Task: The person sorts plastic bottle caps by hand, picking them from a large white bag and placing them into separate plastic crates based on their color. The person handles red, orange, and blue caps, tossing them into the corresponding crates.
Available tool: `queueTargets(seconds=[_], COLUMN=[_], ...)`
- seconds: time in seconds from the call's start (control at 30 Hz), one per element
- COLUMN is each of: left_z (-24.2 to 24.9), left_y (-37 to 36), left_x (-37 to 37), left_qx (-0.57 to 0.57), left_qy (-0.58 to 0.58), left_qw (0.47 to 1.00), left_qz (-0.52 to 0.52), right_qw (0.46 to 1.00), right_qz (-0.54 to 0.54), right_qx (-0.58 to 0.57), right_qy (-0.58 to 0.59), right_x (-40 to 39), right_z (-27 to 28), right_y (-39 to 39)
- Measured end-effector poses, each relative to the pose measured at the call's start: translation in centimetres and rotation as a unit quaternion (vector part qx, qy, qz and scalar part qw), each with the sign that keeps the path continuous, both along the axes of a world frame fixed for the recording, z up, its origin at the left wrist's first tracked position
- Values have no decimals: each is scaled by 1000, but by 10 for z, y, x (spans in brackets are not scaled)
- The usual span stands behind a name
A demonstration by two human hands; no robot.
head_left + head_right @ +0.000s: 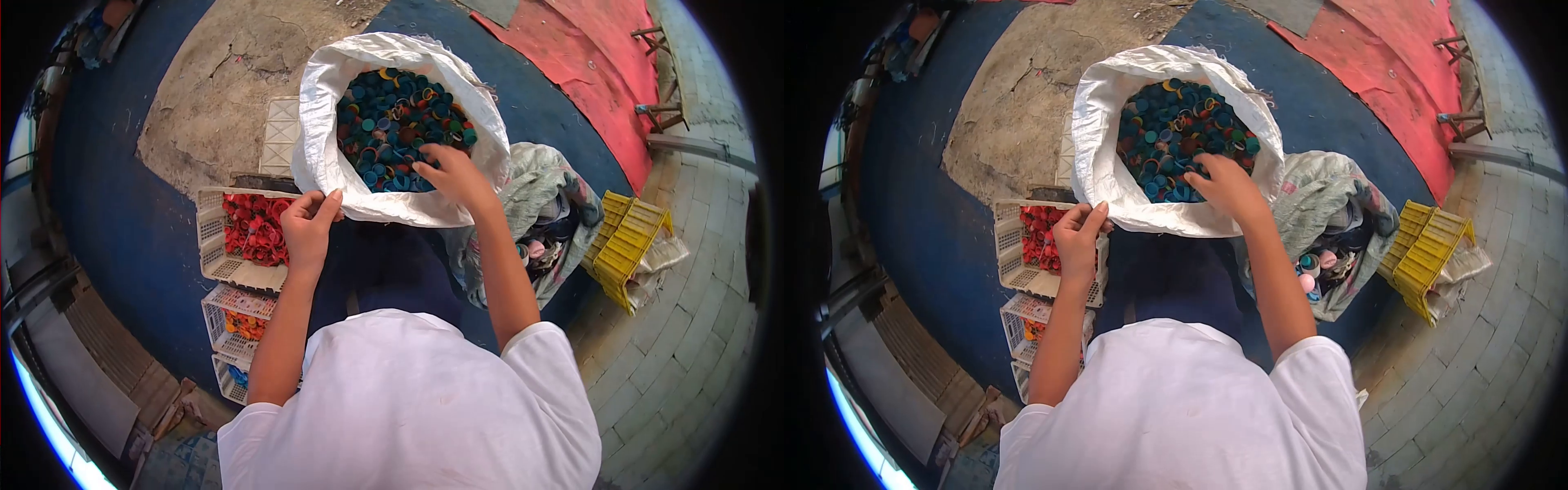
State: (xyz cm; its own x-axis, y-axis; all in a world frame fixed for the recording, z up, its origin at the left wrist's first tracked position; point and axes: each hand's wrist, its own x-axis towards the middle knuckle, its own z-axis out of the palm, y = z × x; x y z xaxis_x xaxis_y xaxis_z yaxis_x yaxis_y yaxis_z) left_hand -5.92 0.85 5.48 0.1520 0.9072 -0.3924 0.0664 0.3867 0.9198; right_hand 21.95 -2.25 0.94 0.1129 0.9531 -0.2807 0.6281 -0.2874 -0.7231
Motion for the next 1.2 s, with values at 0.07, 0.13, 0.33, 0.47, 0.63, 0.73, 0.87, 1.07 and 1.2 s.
queueTargets(seconds=[0.07,0.13,0.33,0.47,0.63,0.73,0.87,1.07,1.2], left_z=[-1,1,-3,-2,-3,-7,-10,-15,-19], left_y=[0,-2,-7,-12,-18,-18,-17,-26,-31], left_x=[0,0,-2,-3,-8,-10,-12,-10,-13], left_qx=[-15,-9,-15,-24,-35,-43,-32,-41,-51], left_qy=[-14,-11,-33,-33,-12,-33,-46,-66,-71], left_qw=[1000,1000,999,998,998,997,998,995,993], left_qz=[12,17,36,49,54,54,42,70,81], right_qw=[998,991,997,995,991,986,984,984,983], right_qz=[25,62,22,60,93,116,112,88,93], right_qx=[-61,-116,58,46,25,15,39,117,117], right_qy=[25,34,-51,-60,-94,-121,-132,-99,-111], right_x=[5,6,-15,-23,-36,-36,-36,-38,-42], right_z=[-19,-31,-135,-196,-205,-205,-195,-192,-193], right_y=[40,85,176,192,205,210,200,186,186])
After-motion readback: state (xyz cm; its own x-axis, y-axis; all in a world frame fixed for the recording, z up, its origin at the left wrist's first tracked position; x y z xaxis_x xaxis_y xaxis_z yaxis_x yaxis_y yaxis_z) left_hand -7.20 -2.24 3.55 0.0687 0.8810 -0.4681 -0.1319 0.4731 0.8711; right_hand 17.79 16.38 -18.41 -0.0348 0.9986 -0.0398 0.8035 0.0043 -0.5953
